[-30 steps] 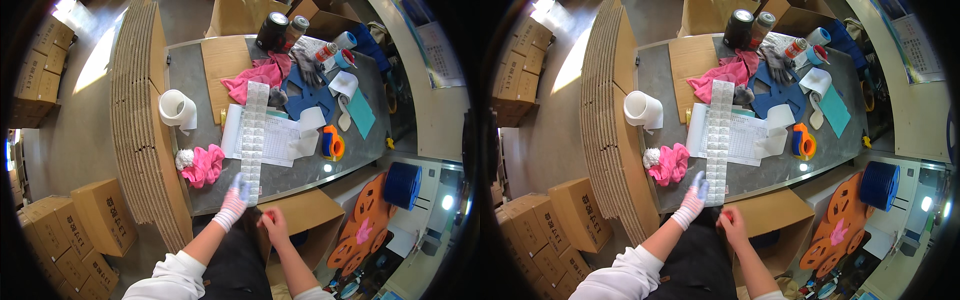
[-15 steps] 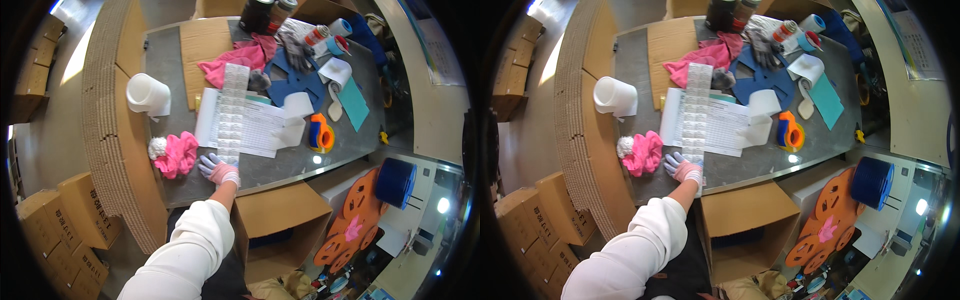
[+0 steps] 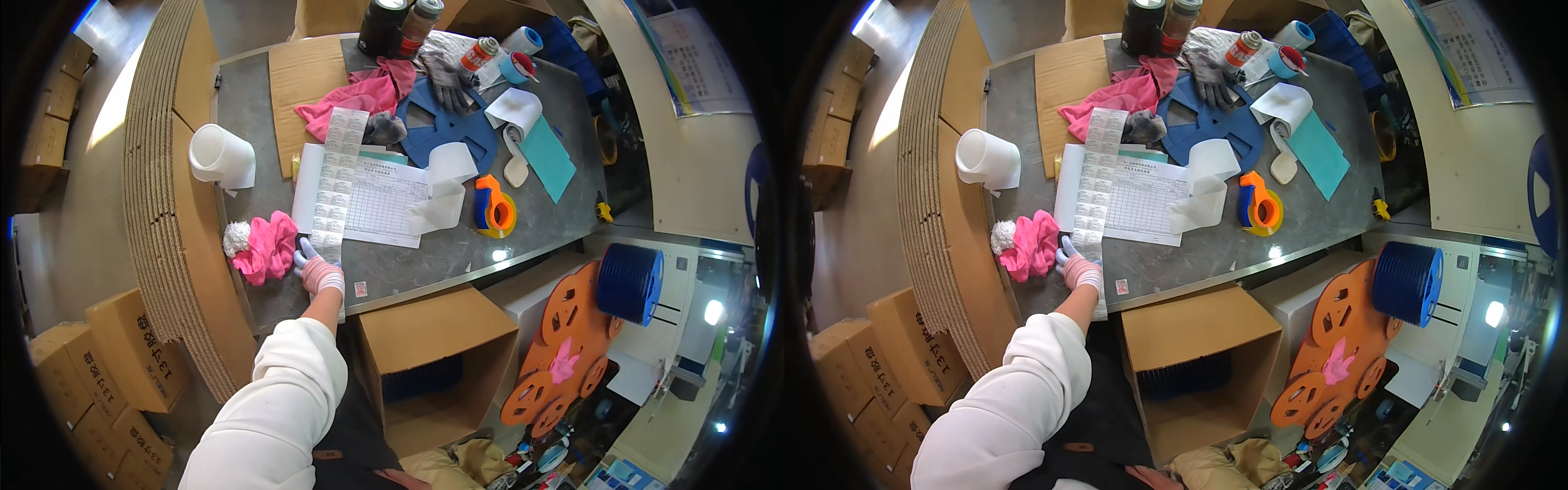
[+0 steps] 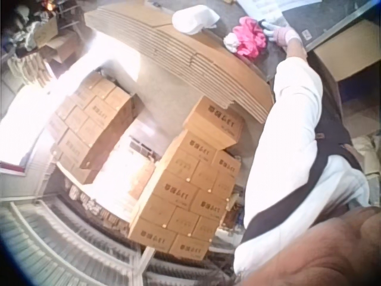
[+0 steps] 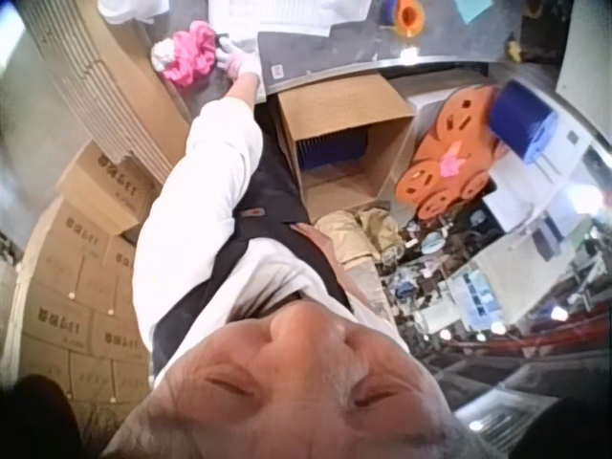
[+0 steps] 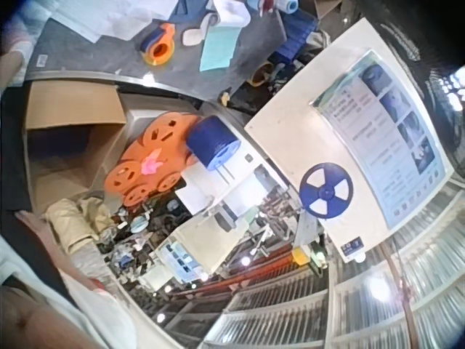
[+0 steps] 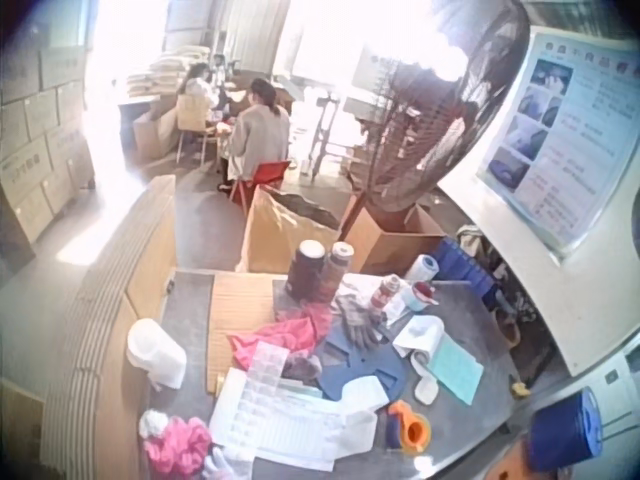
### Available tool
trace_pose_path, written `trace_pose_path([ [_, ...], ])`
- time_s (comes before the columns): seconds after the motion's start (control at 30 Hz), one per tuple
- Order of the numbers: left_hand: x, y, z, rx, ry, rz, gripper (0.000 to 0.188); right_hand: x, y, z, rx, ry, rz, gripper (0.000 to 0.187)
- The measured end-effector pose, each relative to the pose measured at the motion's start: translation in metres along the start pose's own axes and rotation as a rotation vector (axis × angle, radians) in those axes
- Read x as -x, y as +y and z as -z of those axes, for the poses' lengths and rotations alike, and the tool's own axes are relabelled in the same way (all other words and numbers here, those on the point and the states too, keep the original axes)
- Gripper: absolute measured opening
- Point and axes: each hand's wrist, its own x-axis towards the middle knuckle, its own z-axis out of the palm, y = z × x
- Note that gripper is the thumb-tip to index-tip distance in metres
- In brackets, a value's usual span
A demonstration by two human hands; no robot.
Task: The person marks printed labels with a red marker, then applies the labels to stacked cardboard boxes. The person also picks up and stacks blue plastic reels from a box.
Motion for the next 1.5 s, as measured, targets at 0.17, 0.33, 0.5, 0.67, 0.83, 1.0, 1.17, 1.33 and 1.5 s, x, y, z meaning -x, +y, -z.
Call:
trace_pose_path([
  [0.17,-0.02,-0.027,0.01,-0.074,0.005,-0.173,0.114,0.032,-0.077,0.011,0.108,0.459,0.415,0.018],
  [0.33,-0.031,-0.064,-0.003,-0.089,0.06,-0.438,0.119,-0.152,-0.19,-0.034,-0.905,0.171,0.45,0.042],
  [0.5,-0.036,-0.058,0.011,-0.083,-0.015,-0.425,0.123,-0.342,-0.142,-0.125,-0.503,0.724,0.137,0.08],
  [0.67,-0.02,-0.064,0.015,0.039,-0.019,-0.472,0.116,-0.364,-0.147,-0.121,-0.581,0.692,-0.009,0.05],
  [0.83,0.022,-0.065,0.057,-0.024,-0.297,0.044,0.1,-0.308,-0.126,-0.102,-0.782,0.447,0.247,0.014],
  [1.0,0.044,-0.096,0.093,0.349,-0.729,-0.018,0.106,-0.175,-0.153,-0.065,-0.748,0.175,0.507,0.012],
  [1.17,0.089,-0.13,0.149,1.286,-1.499,-0.139,0.038,-0.091,-0.123,-0.052,-0.596,0.047,0.592,0.016],
  [1.33,0.175,-0.172,0.247,1.35,-1.413,-0.458,0.041,-0.03,-0.095,-0.042,-0.383,0.111,0.949,0.051],
  [1.5,0.261,-0.241,0.304,1.33,-1.309,-0.594,0.048,0.073,-0.129,-0.033,0.226,0.717,1.548,0.058],
])
